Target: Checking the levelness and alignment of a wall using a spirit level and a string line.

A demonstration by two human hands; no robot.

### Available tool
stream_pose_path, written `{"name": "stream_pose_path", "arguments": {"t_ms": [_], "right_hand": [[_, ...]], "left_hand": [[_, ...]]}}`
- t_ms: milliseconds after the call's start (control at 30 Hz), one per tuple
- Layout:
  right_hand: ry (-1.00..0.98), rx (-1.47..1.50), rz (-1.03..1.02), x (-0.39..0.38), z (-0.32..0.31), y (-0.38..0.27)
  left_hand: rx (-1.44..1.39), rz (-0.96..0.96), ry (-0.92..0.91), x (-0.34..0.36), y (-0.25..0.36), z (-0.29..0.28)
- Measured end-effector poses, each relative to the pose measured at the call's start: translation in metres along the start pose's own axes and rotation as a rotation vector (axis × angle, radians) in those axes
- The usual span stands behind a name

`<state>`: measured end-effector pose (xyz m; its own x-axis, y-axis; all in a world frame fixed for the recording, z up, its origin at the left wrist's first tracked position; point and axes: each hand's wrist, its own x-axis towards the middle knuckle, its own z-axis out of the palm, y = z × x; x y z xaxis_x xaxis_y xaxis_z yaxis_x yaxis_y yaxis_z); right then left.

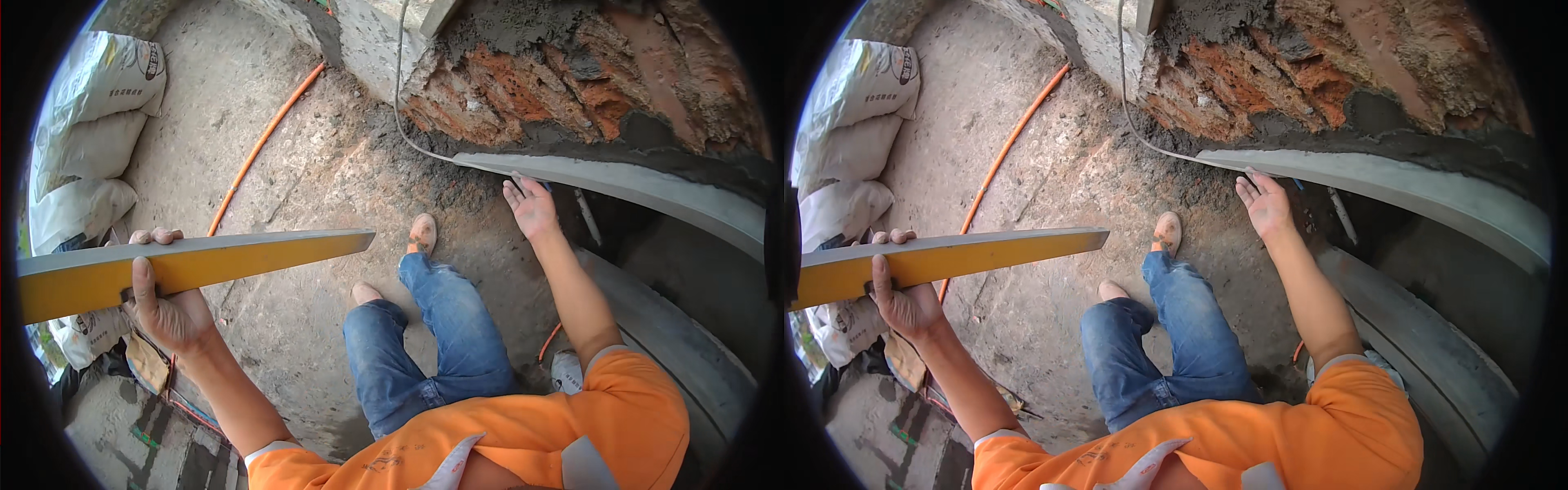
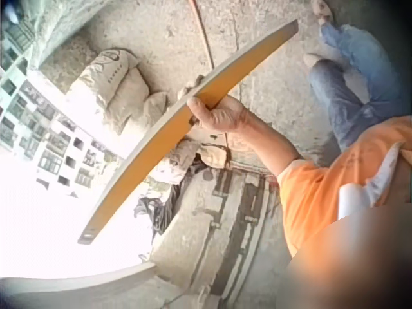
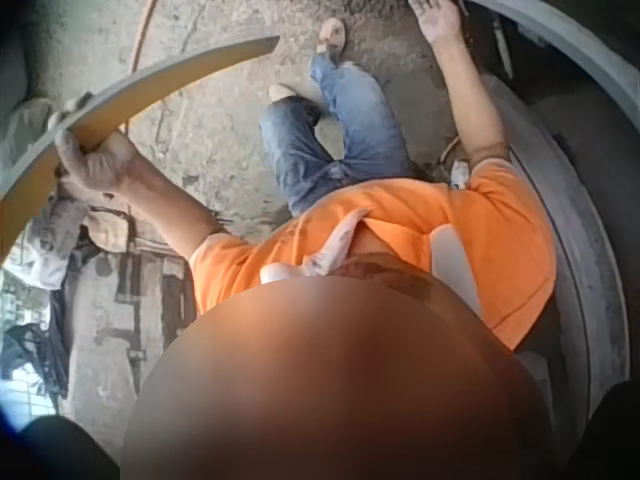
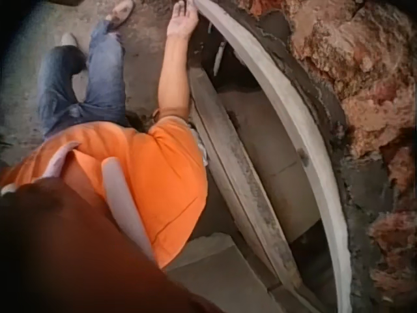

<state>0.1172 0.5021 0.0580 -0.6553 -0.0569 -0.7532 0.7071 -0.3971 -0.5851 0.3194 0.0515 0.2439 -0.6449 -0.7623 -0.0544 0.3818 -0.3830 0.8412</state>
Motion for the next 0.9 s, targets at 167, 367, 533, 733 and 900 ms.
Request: {"name": "stream_pose_path", "arguments": {"t_ms": [167, 367, 533, 733, 900], "right_hand": [[0.106, -0.082, 0.209, -0.094, -0.032, -0.008], [-0.033, -0.331, 0.43, -0.333, -0.035, -0.028], [-0.381, -0.586, 0.21, -0.417, -0.019, -0.075], [-0.782, -0.834, -0.39, -0.479, 0.001, -0.195], [-0.834, -0.819, -0.682, -0.507, -0.003, -0.284]], "left_hand": [[0.093, 0.022, 0.157, -0.082, 0.096, 0.036], [0.117, 0.098, 0.198, -0.18, 0.184, 0.11], [0.099, 0.062, 0.155, -0.254, 0.209, 0.205], [0.053, 0.041, 0.01, -0.343, 0.177, 0.321], [0.151, 0.08, -0.142, -0.369, 0.151, 0.412]]}}
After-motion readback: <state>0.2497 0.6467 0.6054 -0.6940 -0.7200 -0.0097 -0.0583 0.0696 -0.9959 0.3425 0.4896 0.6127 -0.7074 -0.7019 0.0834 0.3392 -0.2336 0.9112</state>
